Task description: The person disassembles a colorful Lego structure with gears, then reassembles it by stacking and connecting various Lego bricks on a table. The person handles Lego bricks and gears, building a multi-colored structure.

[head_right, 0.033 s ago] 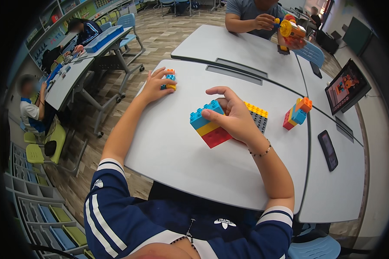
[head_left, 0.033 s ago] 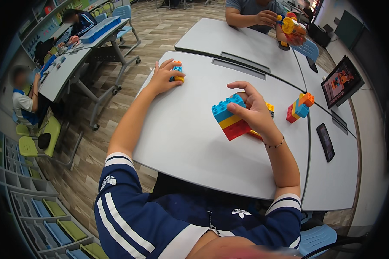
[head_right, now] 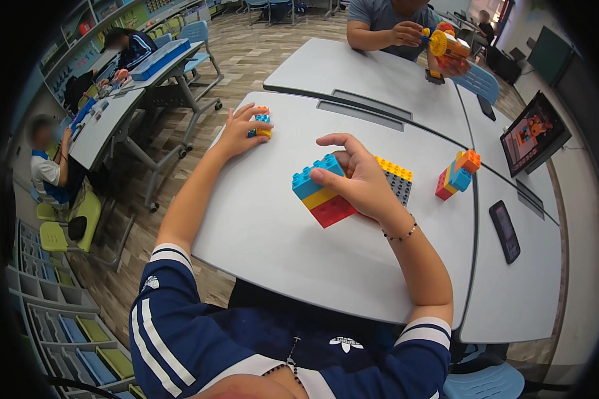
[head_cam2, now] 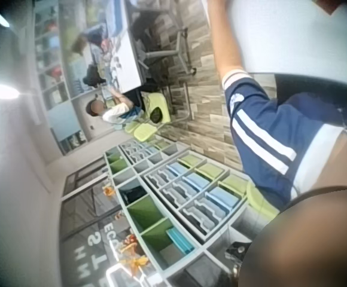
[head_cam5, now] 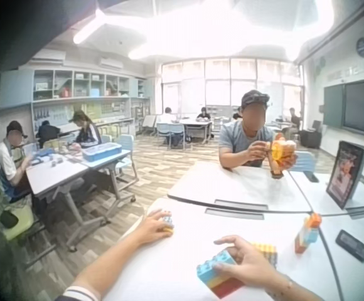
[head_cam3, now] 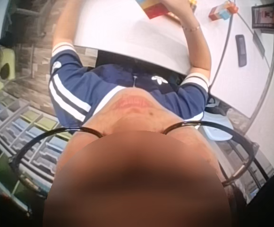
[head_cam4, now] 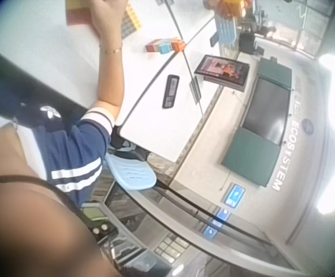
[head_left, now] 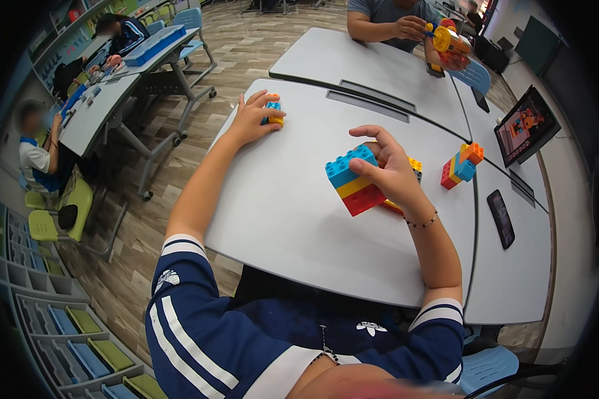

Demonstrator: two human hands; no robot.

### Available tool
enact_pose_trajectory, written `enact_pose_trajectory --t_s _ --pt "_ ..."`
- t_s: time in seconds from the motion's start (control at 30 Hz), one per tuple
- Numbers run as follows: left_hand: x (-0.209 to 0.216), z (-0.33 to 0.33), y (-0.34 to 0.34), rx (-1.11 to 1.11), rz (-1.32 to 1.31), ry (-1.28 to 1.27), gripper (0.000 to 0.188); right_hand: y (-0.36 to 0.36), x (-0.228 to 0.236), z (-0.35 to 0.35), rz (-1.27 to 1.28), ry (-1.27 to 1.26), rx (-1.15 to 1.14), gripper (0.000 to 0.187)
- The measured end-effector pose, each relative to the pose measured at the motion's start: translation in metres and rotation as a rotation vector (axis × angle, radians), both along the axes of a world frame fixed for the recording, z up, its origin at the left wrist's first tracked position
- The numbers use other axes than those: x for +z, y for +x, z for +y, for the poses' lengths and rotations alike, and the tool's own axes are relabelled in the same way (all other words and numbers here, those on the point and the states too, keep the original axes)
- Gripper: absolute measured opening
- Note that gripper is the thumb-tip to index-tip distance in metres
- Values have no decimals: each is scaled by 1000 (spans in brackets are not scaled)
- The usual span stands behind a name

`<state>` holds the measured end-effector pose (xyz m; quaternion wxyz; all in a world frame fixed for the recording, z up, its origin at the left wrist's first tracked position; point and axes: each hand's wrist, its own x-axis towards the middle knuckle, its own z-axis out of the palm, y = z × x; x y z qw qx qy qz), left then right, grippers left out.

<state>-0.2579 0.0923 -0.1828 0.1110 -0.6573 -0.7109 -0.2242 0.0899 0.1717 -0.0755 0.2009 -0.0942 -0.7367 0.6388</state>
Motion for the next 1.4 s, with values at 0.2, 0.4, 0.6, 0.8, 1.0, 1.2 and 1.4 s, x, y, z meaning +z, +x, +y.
enact_pose_trajectory --t_s 0.2,0.4,0.6,0.8,1.0,1.2,1.4 --pt "24 -10 34 -49 -50 248 50 -2 -5 -3 2 -21 -57 53" --pt "75 -39 137 -398 -544 1 51 -17 -14 1 -43 62 -119 55" --pt "92 -53 177 -232 -580 62 38 -15 -22 -10 -5 -20 -64 54" --pt "84 -68 179 -214 -576 56 52 -14 -22 -14 -177 142 38 48" --pt "73 -83 179 -265 -794 59 56 -17 -26 -24 -129 37 139 48" --pt "55 -81 170 -285 -773 111 58 -19 -26 -27 -185 43 108 46" --pt "37 -78 81 -91 -1077 316 56 -3 -14 -22 -71 20 196 42"
